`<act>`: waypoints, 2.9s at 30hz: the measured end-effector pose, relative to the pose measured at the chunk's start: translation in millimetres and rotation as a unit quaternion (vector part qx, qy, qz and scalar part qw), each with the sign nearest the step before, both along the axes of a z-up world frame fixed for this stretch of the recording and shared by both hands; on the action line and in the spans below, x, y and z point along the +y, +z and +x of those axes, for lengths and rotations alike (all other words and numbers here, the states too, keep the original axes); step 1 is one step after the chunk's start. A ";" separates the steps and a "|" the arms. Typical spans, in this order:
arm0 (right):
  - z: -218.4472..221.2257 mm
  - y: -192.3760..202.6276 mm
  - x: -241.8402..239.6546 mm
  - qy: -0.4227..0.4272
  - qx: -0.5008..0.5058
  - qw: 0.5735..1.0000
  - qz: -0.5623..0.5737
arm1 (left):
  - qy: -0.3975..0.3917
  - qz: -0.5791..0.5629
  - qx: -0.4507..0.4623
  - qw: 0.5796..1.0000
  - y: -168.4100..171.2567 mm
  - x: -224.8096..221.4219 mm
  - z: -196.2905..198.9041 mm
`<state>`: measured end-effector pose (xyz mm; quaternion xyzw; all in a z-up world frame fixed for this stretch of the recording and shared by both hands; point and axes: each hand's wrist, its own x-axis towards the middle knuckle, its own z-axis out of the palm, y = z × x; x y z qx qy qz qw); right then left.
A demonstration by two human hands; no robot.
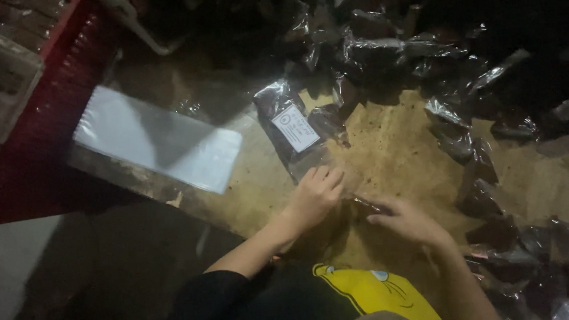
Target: The person places several dark brown food items into plastic bags, applies white labels to the bags, and uses a stapler to seal them.
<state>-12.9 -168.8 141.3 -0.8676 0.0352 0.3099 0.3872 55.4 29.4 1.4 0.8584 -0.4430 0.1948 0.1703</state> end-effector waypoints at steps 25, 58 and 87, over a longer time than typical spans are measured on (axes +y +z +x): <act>-17.8 -128.4 39.0 -0.673 0.203 0.417 0.576 | 0.048 0.002 -0.054 0.997 47.3 -4.8 -35.4; 59.2 69.9 51.4 -0.057 -0.071 0.995 -0.049 | -0.167 -0.172 0.122 0.963 157.1 -9.8 -20.4; -22.7 107.8 -39.6 0.161 -0.623 0.731 -0.225 | -0.228 -0.362 0.352 0.833 75.0 -21.3 -20.9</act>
